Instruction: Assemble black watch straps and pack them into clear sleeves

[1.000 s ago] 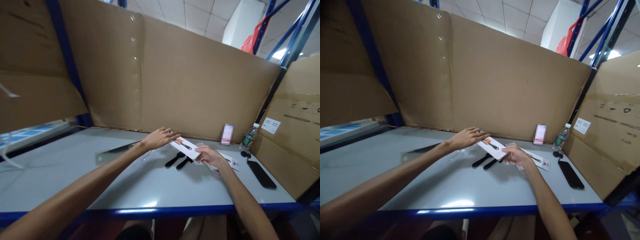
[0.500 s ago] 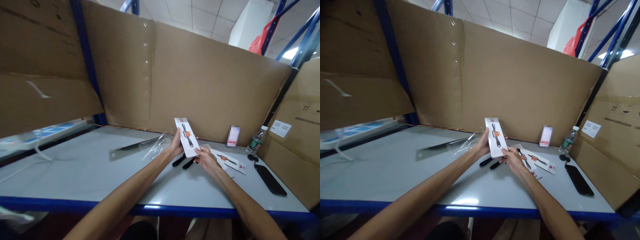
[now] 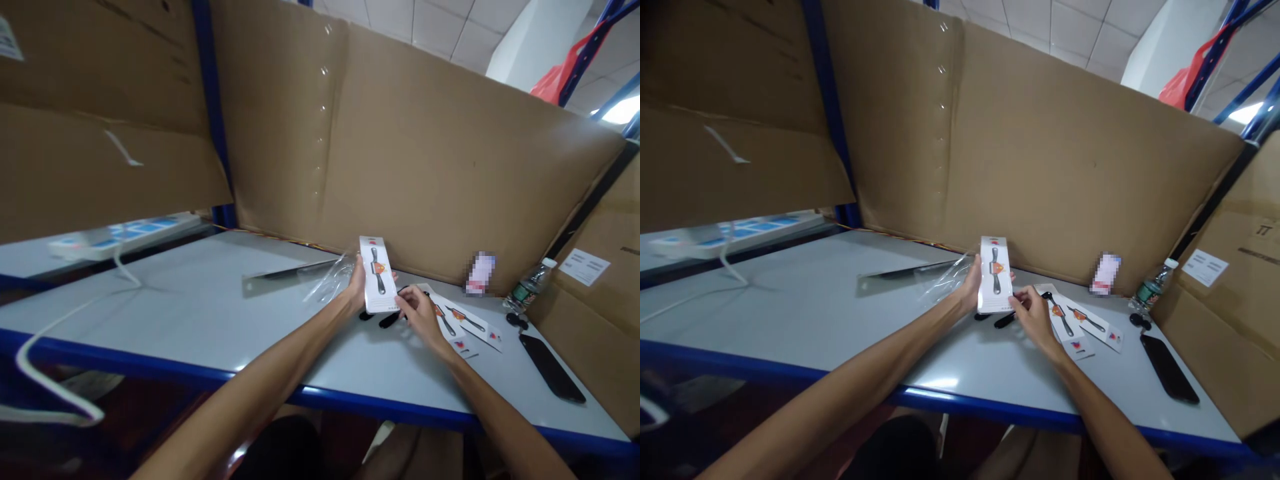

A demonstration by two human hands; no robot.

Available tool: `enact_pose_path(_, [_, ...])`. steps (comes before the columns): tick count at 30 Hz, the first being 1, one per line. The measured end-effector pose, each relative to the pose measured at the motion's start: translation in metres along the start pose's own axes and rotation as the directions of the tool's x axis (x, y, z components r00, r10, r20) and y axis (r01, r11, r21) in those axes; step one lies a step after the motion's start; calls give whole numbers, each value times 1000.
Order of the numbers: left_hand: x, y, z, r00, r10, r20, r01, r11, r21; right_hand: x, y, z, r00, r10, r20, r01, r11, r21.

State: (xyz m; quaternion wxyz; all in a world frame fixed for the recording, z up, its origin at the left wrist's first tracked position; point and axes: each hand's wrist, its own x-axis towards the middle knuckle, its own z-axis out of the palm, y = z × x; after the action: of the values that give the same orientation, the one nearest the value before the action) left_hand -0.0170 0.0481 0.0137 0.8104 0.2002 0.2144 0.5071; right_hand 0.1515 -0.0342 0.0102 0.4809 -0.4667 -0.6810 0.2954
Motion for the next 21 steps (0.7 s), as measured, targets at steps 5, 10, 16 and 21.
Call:
enact_pose_path(5, [-7, -3, 9, 901, -425, 87, 390, 881, 266, 18, 11, -29, 926, -109, -360, 46, 983, -180])
enact_pose_path(10, [-28, -21, 30, 758, -603, 248, 476, 771, 423, 35, 23, -69, 902, 80, -424, -102, 994, -30])
enact_pose_path(16, [-35, -19, 37, 706, -642, 300, 480, 745, 464, 36, 22, -88, 950, 309, 44, -312, 939, 146])
enact_pose_path(21, [-33, 1, 37, 875, -377, 302, 299, 914, 275, 38, 22, -89, 939, 338, -65, -278, 855, 438])
